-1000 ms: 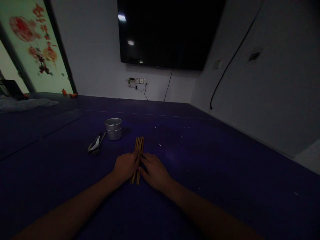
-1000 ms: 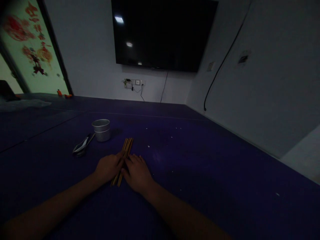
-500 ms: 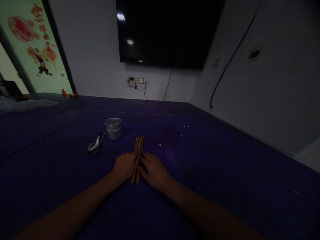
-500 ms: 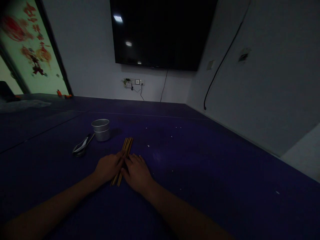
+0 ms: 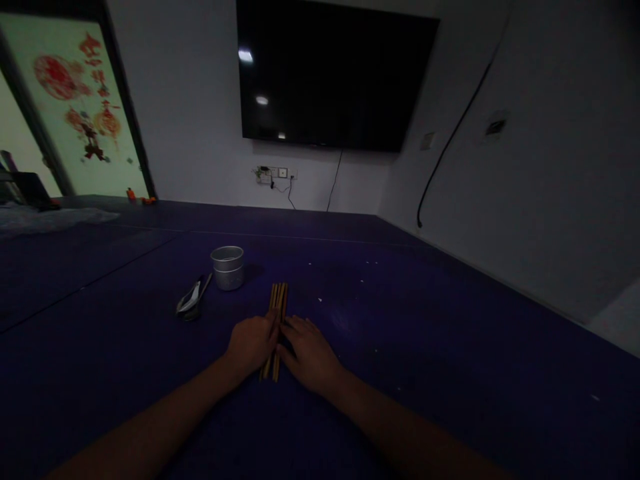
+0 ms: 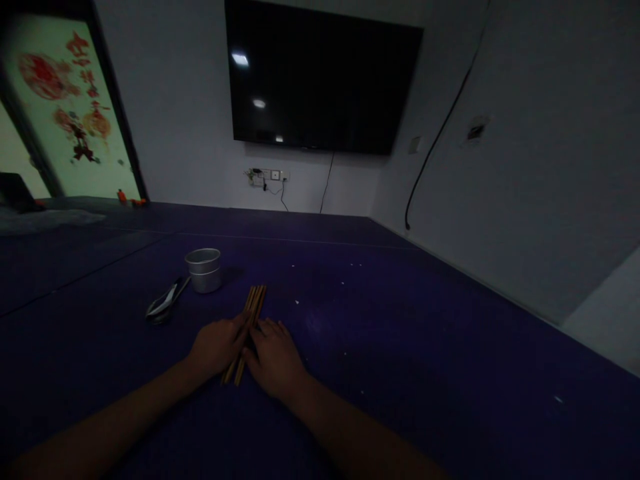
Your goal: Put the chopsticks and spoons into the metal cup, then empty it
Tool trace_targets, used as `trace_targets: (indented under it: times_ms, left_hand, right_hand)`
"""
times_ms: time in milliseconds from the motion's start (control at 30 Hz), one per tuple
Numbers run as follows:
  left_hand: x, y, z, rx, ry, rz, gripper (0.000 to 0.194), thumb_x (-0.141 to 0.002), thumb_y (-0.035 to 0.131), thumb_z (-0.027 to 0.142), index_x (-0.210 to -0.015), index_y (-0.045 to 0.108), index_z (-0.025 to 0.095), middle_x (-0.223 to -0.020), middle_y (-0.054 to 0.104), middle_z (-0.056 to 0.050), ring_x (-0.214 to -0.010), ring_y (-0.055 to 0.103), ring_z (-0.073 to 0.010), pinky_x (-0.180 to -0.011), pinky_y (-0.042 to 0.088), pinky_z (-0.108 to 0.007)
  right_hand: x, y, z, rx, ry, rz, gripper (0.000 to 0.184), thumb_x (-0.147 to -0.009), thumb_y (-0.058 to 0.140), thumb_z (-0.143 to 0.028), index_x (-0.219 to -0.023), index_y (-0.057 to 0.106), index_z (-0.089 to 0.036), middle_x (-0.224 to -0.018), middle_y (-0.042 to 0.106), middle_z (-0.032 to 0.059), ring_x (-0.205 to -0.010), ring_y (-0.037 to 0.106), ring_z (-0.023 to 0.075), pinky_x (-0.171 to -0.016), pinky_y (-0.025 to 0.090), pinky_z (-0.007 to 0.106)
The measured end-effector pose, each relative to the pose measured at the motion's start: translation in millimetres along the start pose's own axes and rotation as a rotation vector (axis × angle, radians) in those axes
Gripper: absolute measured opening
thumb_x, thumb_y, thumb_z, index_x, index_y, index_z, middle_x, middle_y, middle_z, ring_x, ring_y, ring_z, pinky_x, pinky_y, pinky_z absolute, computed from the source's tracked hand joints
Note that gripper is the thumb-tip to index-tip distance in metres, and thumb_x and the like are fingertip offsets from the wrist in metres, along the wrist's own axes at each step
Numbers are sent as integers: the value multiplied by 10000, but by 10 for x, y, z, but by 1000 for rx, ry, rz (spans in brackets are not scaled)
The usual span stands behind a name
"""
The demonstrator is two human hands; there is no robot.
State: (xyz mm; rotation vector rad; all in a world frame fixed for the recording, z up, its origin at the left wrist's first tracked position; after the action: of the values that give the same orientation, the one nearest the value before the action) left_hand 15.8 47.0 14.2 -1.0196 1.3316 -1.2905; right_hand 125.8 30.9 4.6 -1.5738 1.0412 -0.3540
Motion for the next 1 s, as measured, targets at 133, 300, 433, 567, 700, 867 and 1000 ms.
trace_targets:
  times_ms: [133,300,433,567,700,867,1000]
  left_hand:
    - [1,6,-3,-5,-6,-6,426,-922,224,313,-1272,434,192,-875,690,-98,-807,665,-238,-685,490,-341]
    - [0,9,-4,-5,-11,-18,424,-922,227,316,-1279,424,197,-885,687,-97,-821,662,-230,-700,487,-336]
    - [-4,9,-8,24,-16,-3,412,-918,257,304,-1291,398,203,-880,689,-83,-811,663,-221,-692,489,-328]
    - [-10,22,-17,25,-21,-2,391,-905,273,272,-1244,439,170,-876,689,-98,-806,665,-234,-682,492,-336]
    - [-14,16,-16,43,-17,-3,382,-898,281,262,-1227,450,166,-845,691,-95,-785,667,-234,-670,491,-331]
    - [-15,16,-14,38,-13,-16,387,-903,264,259,-1237,441,174,-849,689,-99,-781,667,-232,-659,489,-327]
    - [-20,22,-22,35,-16,-10,396,-898,273,258,-1247,439,172,-849,689,-102,-790,666,-241,-663,489,-334]
  right_hand:
    - [2,-2,0,-9,7,-5,432,-885,422,-318,-1294,455,-185,-1319,475,117,-1254,374,248,-1037,273,453]
    - [-3,10,11,-13,0,-9,440,-885,416,-321,-1303,444,-185,-1327,467,112,-1251,376,256,-1040,263,462]
    - [-4,18,17,-16,-9,9,437,-884,422,-314,-1304,439,-197,-1318,475,110,-1244,385,248,-1035,269,466]
    - [-7,17,16,-9,8,2,432,-884,421,-303,-1297,451,-182,-1305,487,115,-1241,388,256,-1038,269,459]
    - [-11,11,12,-9,10,-3,434,-886,413,-297,-1304,444,-184,-1309,484,111,-1242,387,255,-1035,273,460]
    - [-13,29,21,-5,-1,5,434,-888,419,-304,-1305,441,-184,-1312,480,122,-1240,390,244,-1034,268,456]
    - [-9,34,24,-3,5,7,426,-889,412,-312,-1293,456,-185,-1317,476,121,-1241,390,253,-1034,267,460]
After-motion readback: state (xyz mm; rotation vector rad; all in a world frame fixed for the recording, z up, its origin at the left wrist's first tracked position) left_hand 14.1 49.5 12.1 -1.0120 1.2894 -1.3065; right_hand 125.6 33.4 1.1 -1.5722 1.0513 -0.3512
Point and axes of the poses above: each hand's wrist, its own x-axis away from the middle knuckle, its own y-axis out of the palm, z = x × y, the point moved 5 cm from there along -x, towards the middle knuckle
